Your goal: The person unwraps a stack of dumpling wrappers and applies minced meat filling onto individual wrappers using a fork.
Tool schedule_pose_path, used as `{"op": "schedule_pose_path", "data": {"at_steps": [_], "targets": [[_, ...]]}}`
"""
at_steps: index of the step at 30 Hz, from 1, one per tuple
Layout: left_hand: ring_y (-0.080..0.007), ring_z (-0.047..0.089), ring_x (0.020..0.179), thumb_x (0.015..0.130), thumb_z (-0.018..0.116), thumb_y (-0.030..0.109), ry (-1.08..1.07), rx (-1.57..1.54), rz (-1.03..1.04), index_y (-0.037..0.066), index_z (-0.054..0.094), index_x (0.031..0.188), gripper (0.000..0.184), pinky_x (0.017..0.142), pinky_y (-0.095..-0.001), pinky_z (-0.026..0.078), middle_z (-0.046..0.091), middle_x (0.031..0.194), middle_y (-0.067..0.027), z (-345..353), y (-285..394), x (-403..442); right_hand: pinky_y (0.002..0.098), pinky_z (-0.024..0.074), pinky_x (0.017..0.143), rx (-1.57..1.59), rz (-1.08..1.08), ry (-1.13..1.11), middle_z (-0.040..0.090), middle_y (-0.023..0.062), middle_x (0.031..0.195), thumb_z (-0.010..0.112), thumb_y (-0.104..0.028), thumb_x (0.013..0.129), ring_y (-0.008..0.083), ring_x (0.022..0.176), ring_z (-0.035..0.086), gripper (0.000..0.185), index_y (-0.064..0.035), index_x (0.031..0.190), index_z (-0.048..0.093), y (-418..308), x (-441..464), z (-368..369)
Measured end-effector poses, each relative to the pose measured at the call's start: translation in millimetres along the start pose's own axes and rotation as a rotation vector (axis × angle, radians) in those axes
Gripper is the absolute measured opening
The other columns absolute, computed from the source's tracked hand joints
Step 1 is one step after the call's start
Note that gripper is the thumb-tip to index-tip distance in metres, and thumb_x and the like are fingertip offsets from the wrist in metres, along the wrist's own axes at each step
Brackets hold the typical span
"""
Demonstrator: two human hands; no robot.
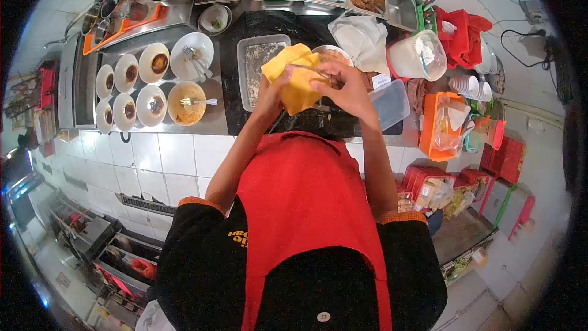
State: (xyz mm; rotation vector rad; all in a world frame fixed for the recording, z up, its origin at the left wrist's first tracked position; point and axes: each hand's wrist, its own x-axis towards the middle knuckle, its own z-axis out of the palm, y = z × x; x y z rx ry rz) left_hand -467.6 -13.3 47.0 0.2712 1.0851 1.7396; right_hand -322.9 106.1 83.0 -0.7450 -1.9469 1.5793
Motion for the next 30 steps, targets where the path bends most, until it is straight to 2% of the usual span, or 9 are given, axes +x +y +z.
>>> {"op": "schedule_pose_path", "data": {"at_steps": [3, 9, 13, 15, 18, 21, 24, 26, 30], "targets": [[-0.0261, 0.064, 0.109, 0.093, 0.064, 0.028, -0.063, -0.086, -0.047, 0.003, 0.044, 0.136, 0.053, 0.089, -0.0406, 0.055, 0.059, 0.126, -0.0141, 4, 11, 1, 0.0191, 0.0376, 0.054, -0.205, 0.147, -0.153, 0.065, -0.0049, 0.076, 0.077, -0.013, 0.084, 0.0008, 0.063, 0.051, 0.016, 0.0006, 0.087, 0.069, 2, 0, -22], [-0.0262, 0.065, 0.107, 0.094, 0.063, 0.031, -0.013, -0.067, -0.060, 0.003, 0.045, 0.135, 0.053, 0.087, -0.0410, 0.056, 0.061, 0.123, -0.0144, 1, 7, 4, 0.0183, 0.0396, 0.054, -0.324, 0.119, -0.058, 0.065, -0.0015, 0.071, 0.075, -0.015, 0.086, 0.0030, 0.060, 0.053, 0.018, 0.0025, 0.089, 0.070, -33, 0, -15], [-0.0254, 0.066, 0.105, 0.094, 0.063, 0.031, 0.011, -0.102, -0.049, 0.002, 0.048, 0.133, 0.051, 0.086, -0.0407, 0.056, 0.062, 0.119, -0.0134, 0, 7, 8, 0.0200, 0.0409, 0.054, -0.112, 0.062, 0.052, 0.065, 0.0011, 0.071, 0.074, -0.013, 0.086, 0.0039, 0.058, 0.053, 0.019, 0.0035, 0.093, 0.069, -18, 3, -7], [-0.0247, 0.066, 0.105, 0.094, 0.063, 0.031, 0.046, -0.110, -0.061, 0.001, 0.049, 0.133, 0.050, 0.086, -0.0402, 0.056, 0.063, 0.117, -0.0129, -1, 4, 7, 0.0256, 0.0490, 0.065, -0.280, 0.112, 0.039, 0.070, 0.0058, 0.084, 0.074, -0.018, 0.085, 0.0094, 0.073, 0.062, 0.020, -0.0011, 0.094, 0.069, -35, -6, 3], [-0.0281, 0.062, 0.112, 0.098, 0.053, 0.044, -0.169, -0.447, -0.278, 0.004, 0.050, 0.134, 0.054, 0.091, -0.0447, 0.055, 0.061, 0.125, -0.0156, -27, -15, 18, 0.0239, 0.0497, 0.073, -0.072, 0.104, -0.382, 0.069, 0.0044, 0.085, 0.069, -0.015, 0.090, 0.0099, 0.078, 0.062, 0.021, -0.0013, 0.106, 0.069, -80, -12, 22], [-0.0311, 0.061, 0.115, 0.098, 0.051, 0.045, -0.170, -0.688, -0.223, 0.004, 0.049, 0.136, 0.056, 0.094, -0.0474, 0.054, 0.058, 0.131, -0.0171, -70, -42, 28, 0.0210, 0.0480, 0.066, 0.236, 0.074, -0.239, 0.069, 0.0015, 0.087, 0.067, -0.009, 0.091, 0.0067, 0.076, 0.059, 0.022, -0.0047, 0.113, 0.069, -72, -14, 18], [-0.0327, 0.060, 0.117, 0.097, 0.052, 0.044, -0.214, -0.753, -0.062, 0.004, 0.048, 0.138, 0.057, 0.096, -0.0504, 0.052, 0.056, 0.133, -0.0178, -93, -26, 16, 0.0233, 0.0482, 0.069, -0.081, 0.061, 0.044, 0.072, 0.0068, 0.089, 0.062, -0.005, 0.092, 0.0104, 0.076, 0.062, 0.020, -0.0048, 0.108, 0.072, -17, -16, -26], [-0.0323, 0.060, 0.117, 0.098, 0.052, 0.040, -0.218, -0.716, 0.026, 0.004, 0.051, 0.135, 0.052, 0.096, -0.0506, 0.052, 0.058, 0.131, -0.0167, -108, -25, 14, 0.0309, 0.0515, 0.073, -0.795, 0.321, 0.041, 0.071, 0.0135, 0.084, 0.065, -0.005, 0.084, 0.0208, 0.078, 0.068, 0.022, -0.0081, 0.103, 0.074, 16, -25, -58], [-0.0315, 0.062, 0.114, 0.099, 0.051, 0.038, -0.023, -0.673, 0.086, 0.004, 0.054, 0.131, 0.047, 0.095, -0.0498, 0.053, 0.059, 0.130, -0.0157, -120, -31, 13, 0.0478, 0.0526, 0.073, -1.064, 0.365, -0.016, 0.070, 0.0179, 0.088, 0.065, -0.010, 0.077, 0.0363, 0.085, 0.068, 0.015, -0.0123, 0.088, 0.076, 59, -36, -49]]}}
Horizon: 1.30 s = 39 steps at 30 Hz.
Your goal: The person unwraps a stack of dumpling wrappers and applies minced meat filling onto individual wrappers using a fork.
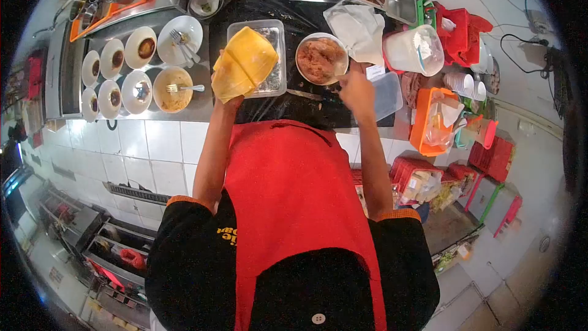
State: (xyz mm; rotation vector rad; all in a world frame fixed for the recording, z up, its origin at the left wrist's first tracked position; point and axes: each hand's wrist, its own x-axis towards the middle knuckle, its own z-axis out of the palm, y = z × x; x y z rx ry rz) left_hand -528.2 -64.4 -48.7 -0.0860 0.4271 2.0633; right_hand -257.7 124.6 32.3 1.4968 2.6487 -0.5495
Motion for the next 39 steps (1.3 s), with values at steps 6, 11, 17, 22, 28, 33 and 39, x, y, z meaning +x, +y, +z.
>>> {"op": "schedule_pose_path", "data": {"at_steps": [6, 11, 17, 22, 28, 33, 39], "targets": [[-0.0305, 0.062, 0.114, 0.099, 0.052, 0.036, -0.054, -0.045, -0.097, 0.005, 0.053, 0.132, 0.046, 0.096, -0.0487, 0.052, 0.059, 0.129, -0.0158, -4, 1, -5, 0.0481, 0.0534, 0.073, 0.047, -0.047, -0.091, 0.070, 0.0201, 0.089, 0.068, -0.010, 0.074, 0.0372, 0.083, 0.068, 0.014, -0.0092, 0.086, 0.075, 1, 6, -18], [-0.0313, 0.060, 0.116, 0.099, 0.049, 0.041, -0.082, -0.047, -0.111, 0.006, 0.051, 0.135, 0.050, 0.095, -0.0480, 0.053, 0.057, 0.132, -0.0156, 6, -9, -6, 0.0451, 0.0535, 0.074, -0.076, 0.008, -0.143, 0.070, 0.0191, 0.088, 0.067, -0.009, 0.074, 0.0362, 0.083, 0.068, 0.017, -0.0123, 0.088, 0.077, 2, 9, -18], [-0.0320, 0.062, 0.113, 0.102, 0.042, 0.044, -0.037, 0.095, -0.049, 0.005, 0.051, 0.134, 0.051, 0.093, -0.0478, 0.054, 0.057, 0.132, -0.0154, 7, -9, -10, 0.0439, 0.0535, 0.075, 0.081, -0.016, -0.167, 0.069, 0.0202, 0.085, 0.067, -0.009, 0.073, 0.0367, 0.081, 0.068, 0.021, -0.0138, 0.091, 0.078, 12, 9, -3], [-0.0311, 0.063, 0.112, 0.103, 0.041, 0.042, -0.047, 0.040, -0.111, 0.004, 0.052, 0.134, 0.050, 0.092, -0.0481, 0.055, 0.058, 0.132, -0.0153, 0, -8, -6, 0.0386, 0.0506, 0.057, 0.323, -0.129, -0.267, 0.071, 0.0143, 0.078, 0.068, -0.010, 0.076, 0.0277, 0.062, 0.066, 0.022, -0.0123, 0.096, 0.078, 59, 26, 38], [-0.0337, 0.058, 0.118, 0.099, 0.052, 0.029, -0.118, -0.157, -0.194, 0.005, 0.048, 0.137, 0.045, 0.097, -0.0516, 0.051, 0.056, 0.133, -0.0163, 11, -7, -10, 0.0182, 0.0250, 0.041, 1.242, 0.334, -0.715, 0.068, -0.0003, 0.079, 0.063, -0.012, 0.090, 0.0020, 0.049, 0.038, 0.031, 0.0005, 0.118, 0.067, 86, 17, 24], [-0.0319, 0.061, 0.115, 0.101, 0.045, 0.039, -0.053, -0.027, -0.172, 0.005, 0.053, 0.133, 0.048, 0.094, -0.0503, 0.053, 0.058, 0.131, -0.0149, 10, -10, -9, 0.0235, 0.0339, 0.043, 1.094, 0.234, -0.585, 0.068, 0.0052, 0.077, 0.069, -0.014, 0.085, 0.0088, 0.048, 0.046, 0.032, 0.0002, 0.114, 0.069, 87, 18, 1], [-0.0327, 0.060, 0.117, 0.100, 0.050, 0.030, -0.074, -0.057, -0.225, 0.003, 0.047, 0.136, 0.045, 0.097, -0.0508, 0.052, 0.057, 0.132, -0.0171, 23, -9, -12, 0.0334, 0.0537, 0.071, 0.295, -0.061, -0.183, 0.073, 0.0094, 0.072, 0.058, -0.004, 0.070, 0.0153, 0.065, 0.066, 0.032, -0.0019, 0.096, 0.076, 67, 24, 36]]}}
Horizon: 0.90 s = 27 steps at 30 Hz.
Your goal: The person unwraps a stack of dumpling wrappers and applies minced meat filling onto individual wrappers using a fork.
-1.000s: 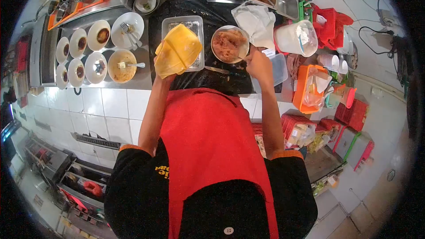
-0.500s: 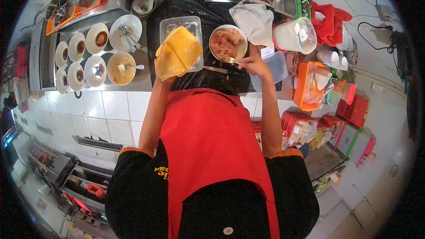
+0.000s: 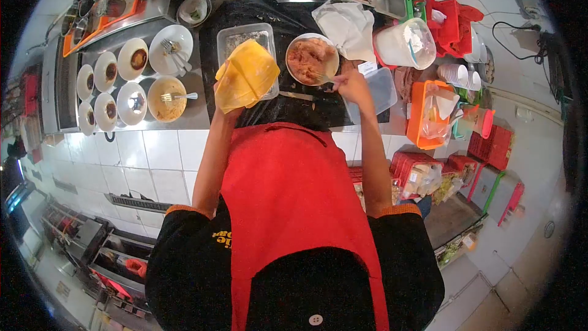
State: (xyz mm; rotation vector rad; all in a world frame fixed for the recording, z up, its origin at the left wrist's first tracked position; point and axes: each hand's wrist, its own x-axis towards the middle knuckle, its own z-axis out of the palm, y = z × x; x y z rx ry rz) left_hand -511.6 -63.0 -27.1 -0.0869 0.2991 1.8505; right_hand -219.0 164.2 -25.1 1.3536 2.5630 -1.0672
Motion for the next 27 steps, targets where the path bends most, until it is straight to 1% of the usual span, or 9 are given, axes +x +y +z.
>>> {"op": "schedule_pose_path", "data": {"at_steps": [4, 8, 12, 14, 15, 18, 20, 25, 27], "targets": [[-0.0315, 0.061, 0.116, 0.101, 0.048, 0.033, 0.007, 0.127, 0.103, 0.003, 0.047, 0.136, 0.046, 0.096, -0.0500, 0.053, 0.057, 0.131, -0.0172, -18, -3, -2, 0.0329, 0.0536, 0.070, 0.274, 0.046, -0.103, 0.073, 0.0146, 0.077, 0.058, -0.003, 0.071, 0.0225, 0.072, 0.071, 0.031, 0.0008, 0.098, 0.074, -7, -7, -17], [-0.0319, 0.061, 0.115, 0.098, 0.055, 0.033, 0.040, 0.104, 0.070, 0.002, 0.046, 0.137, 0.050, 0.095, -0.0500, 0.053, 0.057, 0.131, -0.0164, -7, 1, 1, 0.0371, 0.0527, 0.070, 0.074, 0.046, -0.004, 0.070, 0.0196, 0.079, 0.070, -0.011, 0.071, 0.0289, 0.073, 0.070, 0.025, -0.0067, 0.095, 0.076, -9, -7, -1], [-0.0318, 0.061, 0.115, 0.096, 0.059, 0.034, 0.093, 0.134, 0.031, 0.002, 0.046, 0.137, 0.053, 0.095, -0.0504, 0.053, 0.058, 0.130, -0.0160, 2, -1, 1, 0.0341, 0.0525, 0.069, 0.257, -0.055, -0.036, 0.072, 0.0164, 0.080, 0.069, -0.008, 0.074, 0.0224, 0.072, 0.070, 0.024, -0.0068, 0.097, 0.076, 0, 0, 2], [-0.0312, 0.062, 0.114, 0.097, 0.057, 0.035, 0.082, 0.228, 0.088, 0.002, 0.046, 0.137, 0.053, 0.094, -0.0501, 0.054, 0.058, 0.129, -0.0160, 2, -3, -1, 0.0295, 0.0494, 0.060, 0.474, -0.039, -0.068, 0.073, 0.0108, 0.077, 0.065, -0.003, 0.081, 0.0139, 0.062, 0.064, 0.024, -0.0042, 0.103, 0.075, -34, -19, -34], [-0.0307, 0.062, 0.113, 0.097, 0.056, 0.037, 0.070, 0.323, 0.132, 0.002, 0.046, 0.137, 0.053, 0.093, -0.0497, 0.054, 0.059, 0.128, -0.0160, 4, -5, -2, 0.0231, 0.0409, 0.051, 0.460, 0.030, -0.111, 0.072, 0.0055, 0.077, 0.061, 0.000, 0.087, 0.0050, 0.056, 0.053, 0.024, -0.0031, 0.108, 0.074, -34, -22, -42], [-0.0306, 0.064, 0.111, 0.096, 0.060, 0.035, 0.104, 0.270, -0.015, 0.002, 0.045, 0.138, 0.056, 0.091, -0.0482, 0.056, 0.059, 0.128, -0.0157, 24, -4, 2, 0.0215, 0.0335, 0.046, 0.622, -0.051, -0.092, 0.071, 0.0036, 0.078, 0.062, -0.002, 0.089, 0.0028, 0.053, 0.045, 0.022, -0.0047, 0.107, 0.074, -62, -37, -71], [-0.0295, 0.065, 0.109, 0.095, 0.062, 0.034, 0.083, 0.329, 0.032, 0.002, 0.045, 0.138, 0.056, 0.090, -0.0469, 0.057, 0.059, 0.128, -0.0148, 41, -13, 6, 0.0211, 0.0334, 0.046, 0.670, -0.107, -0.133, 0.070, 0.0031, 0.078, 0.062, -0.001, 0.090, 0.0026, 0.053, 0.045, 0.022, -0.0050, 0.107, 0.074, -90, -48, -85], [-0.0247, 0.064, 0.109, 0.097, 0.058, 0.038, 0.108, 0.448, -0.211, 0.003, 0.045, 0.138, 0.056, 0.092, -0.0392, 0.055, 0.060, 0.127, -0.0125, 62, -28, 18, 0.0209, 0.0385, 0.054, 0.630, -0.187, -0.142, 0.070, 0.0023, 0.079, 0.061, 0.000, 0.090, 0.0033, 0.061, 0.050, 0.024, -0.0061, 0.110, 0.073, -142, -45, -101], [-0.0245, 0.065, 0.109, 0.097, 0.057, 0.040, 0.116, 0.433, -0.204, 0.002, 0.045, 0.138, 0.057, 0.092, -0.0385, 0.055, 0.060, 0.126, -0.0128, 81, -32, 15, 0.0213, 0.0394, 0.056, 0.624, -0.137, -0.134, 0.070, 0.0019, 0.078, 0.062, 0.000, 0.090, 0.0037, 0.063, 0.051, 0.024, -0.0063, 0.110, 0.073, -139, -37, -95]]}}
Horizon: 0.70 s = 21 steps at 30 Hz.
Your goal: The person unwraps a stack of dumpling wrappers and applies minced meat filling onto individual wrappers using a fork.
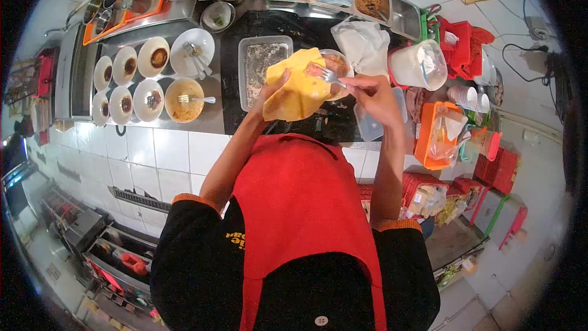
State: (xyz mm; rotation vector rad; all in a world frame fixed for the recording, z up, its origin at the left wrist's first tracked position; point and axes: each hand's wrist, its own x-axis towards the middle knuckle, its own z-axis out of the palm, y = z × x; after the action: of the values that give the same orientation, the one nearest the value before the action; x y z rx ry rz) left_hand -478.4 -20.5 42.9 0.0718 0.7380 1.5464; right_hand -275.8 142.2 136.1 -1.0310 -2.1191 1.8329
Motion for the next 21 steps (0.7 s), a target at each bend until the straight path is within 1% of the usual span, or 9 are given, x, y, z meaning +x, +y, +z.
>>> {"op": "schedule_pose_path", "data": {"at_steps": [3, 5, 7, 9, 12, 14, 15, 17, 21], "targets": [[-0.0246, 0.065, 0.109, 0.098, 0.055, 0.042, 0.003, -0.038, 0.056, 0.002, 0.044, 0.138, 0.058, 0.092, -0.0384, 0.055, 0.061, 0.125, -0.0137, -2, 0, 2, 0.0213, 0.0387, 0.054, 0.044, -0.005, -0.004, 0.069, -0.0001, 0.075, 0.062, 0.000, 0.089, 0.0033, 0.061, 0.050, 0.025, -0.0070, 0.110, 0.073, 8, 2, -8], [-0.0249, 0.065, 0.109, 0.098, 0.054, 0.043, -0.004, -0.059, 0.098, 0.001, 0.044, 0.138, 0.059, 0.091, -0.0390, 0.056, 0.061, 0.125, -0.0143, -12, -1, 4, 0.0198, 0.0352, 0.048, -0.083, 0.060, 0.004, 0.067, 0.0022, 0.082, 0.057, 0.001, 0.091, 0.0033, 0.054, 0.045, 0.028, -0.0064, 0.114, 0.072, 10, -4, -14], [-0.0258, 0.065, 0.110, 0.099, 0.052, 0.043, -0.064, -0.201, 0.103, 0.000, 0.043, 0.138, 0.059, 0.091, -0.0395, 0.056, 0.061, 0.126, -0.0155, -15, 2, 4, 0.0198, 0.0349, 0.048, -0.029, 0.035, -0.031, 0.067, 0.0018, 0.081, 0.058, 0.001, 0.091, 0.0034, 0.054, 0.046, 0.027, -0.0065, 0.114, 0.072, 0, -8, -19], [-0.0260, 0.064, 0.110, 0.099, 0.052, 0.043, -0.058, -0.187, 0.097, -0.001, 0.043, 0.138, 0.059, 0.092, -0.0396, 0.056, 0.060, 0.126, -0.0157, -15, 3, 2, 0.0198, 0.0346, 0.048, 0.026, 0.016, -0.058, 0.066, 0.0014, 0.081, 0.058, 0.000, 0.091, 0.0034, 0.055, 0.046, 0.027, -0.0066, 0.114, 0.072, -5, -8, -19], [-0.0262, 0.064, 0.110, 0.099, 0.052, 0.042, -0.065, -0.160, 0.062, -0.001, 0.044, 0.137, 0.058, 0.093, -0.0398, 0.055, 0.060, 0.127, -0.0159, -7, 1, -1, 0.0203, 0.0339, 0.048, -0.121, -0.001, -0.074, 0.066, 0.0012, 0.080, 0.059, 0.000, 0.091, 0.0040, 0.057, 0.047, 0.028, -0.0080, 0.115, 0.072, -10, 5, -11], [-0.0262, 0.064, 0.111, 0.099, 0.051, 0.041, -0.073, -0.145, 0.041, -0.001, 0.044, 0.137, 0.057, 0.094, -0.0399, 0.054, 0.060, 0.127, -0.0159, -5, -1, -2, 0.0232, 0.0456, 0.066, -0.144, -0.029, -0.094, 0.074, 0.0028, 0.088, 0.058, 0.009, 0.084, 0.0051, 0.071, 0.054, 0.037, -0.0103, 0.111, 0.074, -20, 12, -3], [-0.0262, 0.064, 0.111, 0.100, 0.050, 0.041, -0.074, -0.105, 0.047, -0.001, 0.044, 0.137, 0.057, 0.094, -0.0399, 0.054, 0.060, 0.127, -0.0157, -6, -1, -2, 0.0232, 0.0456, 0.066, -0.145, -0.032, -0.096, 0.074, 0.0028, 0.088, 0.058, 0.009, 0.084, 0.0051, 0.071, 0.054, 0.037, -0.0103, 0.111, 0.074, -14, 12, -2], [-0.0261, 0.064, 0.111, 0.100, 0.049, 0.042, -0.070, -0.063, 0.063, -0.001, 0.043, 0.137, 0.057, 0.095, -0.0400, 0.053, 0.059, 0.127, -0.0155, -8, 1, -2, 0.0197, 0.0349, 0.055, -0.075, -0.181, -0.067, 0.061, -0.0011, 0.080, 0.058, 0.005, 0.090, 0.0049, 0.064, 0.047, 0.033, -0.0104, 0.114, 0.072, 0, 15, 1], [-0.0263, 0.064, 0.109, 0.100, 0.048, 0.043, -0.103, -0.192, 0.108, 0.000, 0.045, 0.136, 0.057, 0.093, -0.0408, 0.054, 0.060, 0.126, -0.0157, -2, 5, 0, 0.0187, 0.0349, 0.058, -0.136, -0.274, 0.054, 0.059, -0.0024, 0.081, 0.058, 0.005, 0.090, 0.0048, 0.067, 0.047, 0.032, -0.0102, 0.113, 0.073, -7, 4, 28]]}}
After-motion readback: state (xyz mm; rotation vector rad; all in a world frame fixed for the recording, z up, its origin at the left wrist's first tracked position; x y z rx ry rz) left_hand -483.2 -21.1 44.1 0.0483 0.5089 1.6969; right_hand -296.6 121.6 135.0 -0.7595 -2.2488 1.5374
